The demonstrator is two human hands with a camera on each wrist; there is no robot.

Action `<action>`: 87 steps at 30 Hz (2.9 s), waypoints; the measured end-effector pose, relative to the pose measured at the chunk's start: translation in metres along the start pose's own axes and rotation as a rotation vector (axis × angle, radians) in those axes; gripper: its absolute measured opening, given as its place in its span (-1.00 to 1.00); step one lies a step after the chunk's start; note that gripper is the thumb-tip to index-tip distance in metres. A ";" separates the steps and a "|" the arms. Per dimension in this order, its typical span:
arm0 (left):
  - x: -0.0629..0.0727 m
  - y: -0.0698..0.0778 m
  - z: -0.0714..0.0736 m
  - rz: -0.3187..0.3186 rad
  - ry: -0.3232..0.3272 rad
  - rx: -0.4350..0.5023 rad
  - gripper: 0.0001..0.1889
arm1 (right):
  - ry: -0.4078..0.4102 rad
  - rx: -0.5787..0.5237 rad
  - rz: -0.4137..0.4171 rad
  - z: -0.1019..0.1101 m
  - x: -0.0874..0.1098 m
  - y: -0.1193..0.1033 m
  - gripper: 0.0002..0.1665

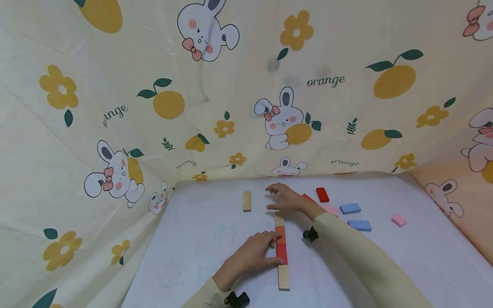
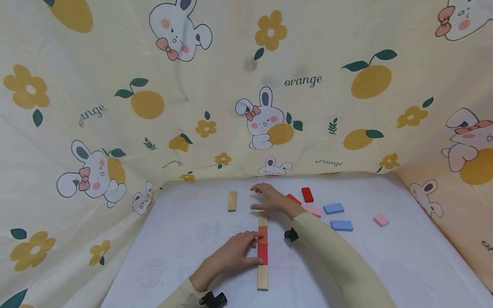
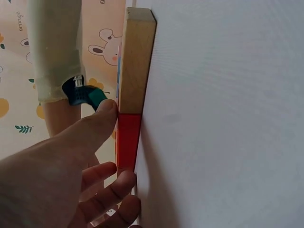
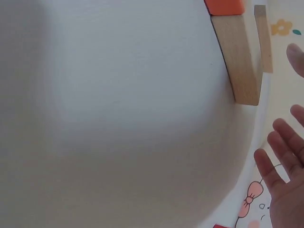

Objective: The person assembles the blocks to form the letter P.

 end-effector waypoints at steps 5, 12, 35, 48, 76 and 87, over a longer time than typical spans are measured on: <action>0.000 -0.001 -0.001 -0.011 -0.010 0.001 -0.28 | -0.040 0.000 -0.032 -0.006 -0.011 0.000 0.03; 0.000 -0.002 -0.002 -0.003 -0.025 0.007 -0.30 | -0.106 0.036 -0.054 -0.013 -0.020 -0.012 0.14; -0.001 -0.006 -0.005 -0.021 -0.019 0.002 -0.30 | -0.181 0.090 -0.163 -0.036 -0.038 -0.030 0.19; -0.001 -0.005 -0.003 -0.021 -0.011 0.001 -0.30 | -0.162 0.182 -0.147 -0.040 -0.045 -0.036 0.11; -0.002 -0.007 -0.005 -0.027 0.001 0.002 -0.30 | -0.112 0.152 -0.131 -0.026 -0.043 -0.025 0.02; -0.003 -0.009 -0.008 -0.016 0.001 -0.024 -0.28 | -0.106 0.097 -0.132 0.003 -0.023 0.001 0.00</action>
Point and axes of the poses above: each hand's wrist, its own x-axis away from the middle knuckle, its own z-axis out of the back of the hand, y = z × x, the point moved 7 cm from there along -x, towards the middle knuckle, and after that the axes turned 3 degrees about x, right-handed, at the moved point
